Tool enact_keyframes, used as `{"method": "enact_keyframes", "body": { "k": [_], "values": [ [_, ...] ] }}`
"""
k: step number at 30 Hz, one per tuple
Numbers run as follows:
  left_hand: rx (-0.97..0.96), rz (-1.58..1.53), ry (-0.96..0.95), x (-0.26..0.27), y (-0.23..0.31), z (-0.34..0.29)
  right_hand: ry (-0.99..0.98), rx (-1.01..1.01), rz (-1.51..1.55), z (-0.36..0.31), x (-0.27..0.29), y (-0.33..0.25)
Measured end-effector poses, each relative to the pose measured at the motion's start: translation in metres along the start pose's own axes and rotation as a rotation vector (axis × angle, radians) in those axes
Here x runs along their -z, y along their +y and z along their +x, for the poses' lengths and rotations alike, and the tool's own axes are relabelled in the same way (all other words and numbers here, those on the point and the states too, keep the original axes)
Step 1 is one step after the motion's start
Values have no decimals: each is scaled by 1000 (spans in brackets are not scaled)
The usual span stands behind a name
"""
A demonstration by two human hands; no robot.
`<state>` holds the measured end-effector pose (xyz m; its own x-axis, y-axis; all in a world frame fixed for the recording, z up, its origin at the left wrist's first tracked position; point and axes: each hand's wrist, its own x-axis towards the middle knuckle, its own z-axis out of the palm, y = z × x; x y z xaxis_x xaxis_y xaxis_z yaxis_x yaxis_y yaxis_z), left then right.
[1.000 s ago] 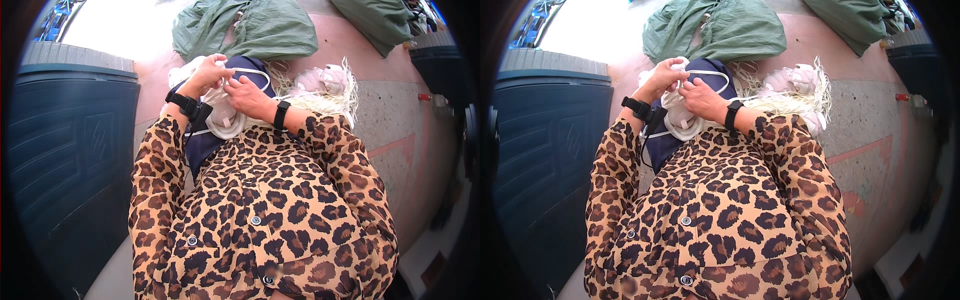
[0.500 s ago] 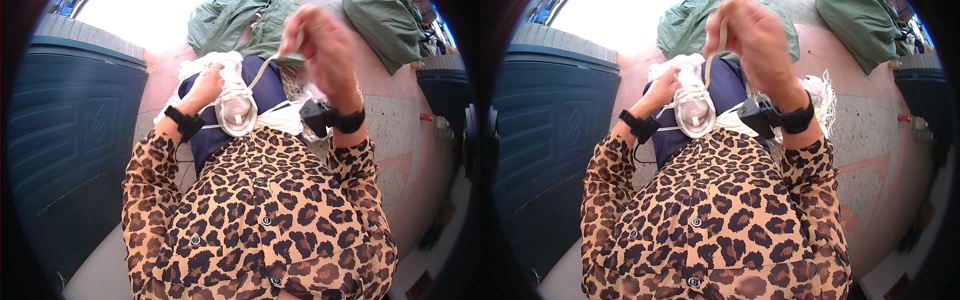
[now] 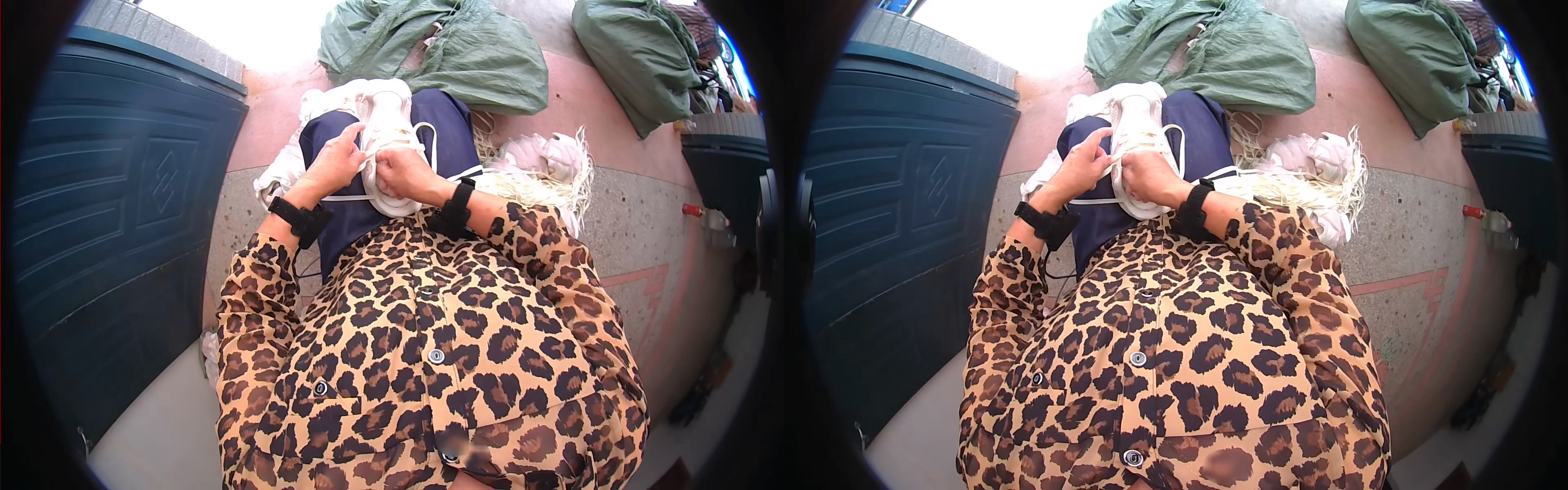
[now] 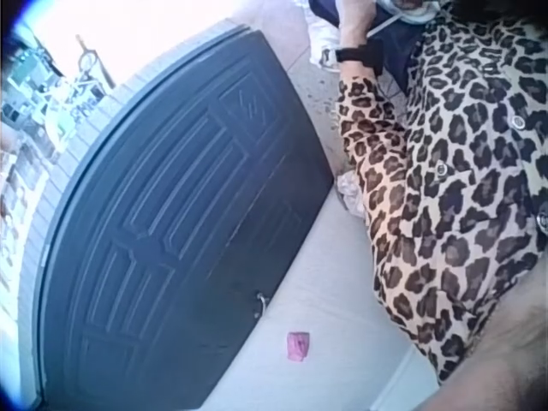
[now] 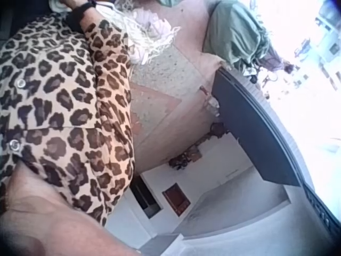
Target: The recorder is lacing and organizing white athletic shoes.
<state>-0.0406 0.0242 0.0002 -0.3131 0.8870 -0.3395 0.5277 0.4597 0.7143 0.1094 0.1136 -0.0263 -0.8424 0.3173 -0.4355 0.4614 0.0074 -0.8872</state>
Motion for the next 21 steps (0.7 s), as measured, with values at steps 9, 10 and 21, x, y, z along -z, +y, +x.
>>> {"method": "enact_keyframes", "body": {
  "k": [9,10,21],
  "values": [
    [176,-606,-238,21,14,0,-150,123,-490,0,24,-6],
    [213,-673,-266,24,14,-1,-299,13,-223,-13,36,-12],
    [382,-974,-330,25,13,3,-422,824,707,-119,136,-120]
  ]
}}
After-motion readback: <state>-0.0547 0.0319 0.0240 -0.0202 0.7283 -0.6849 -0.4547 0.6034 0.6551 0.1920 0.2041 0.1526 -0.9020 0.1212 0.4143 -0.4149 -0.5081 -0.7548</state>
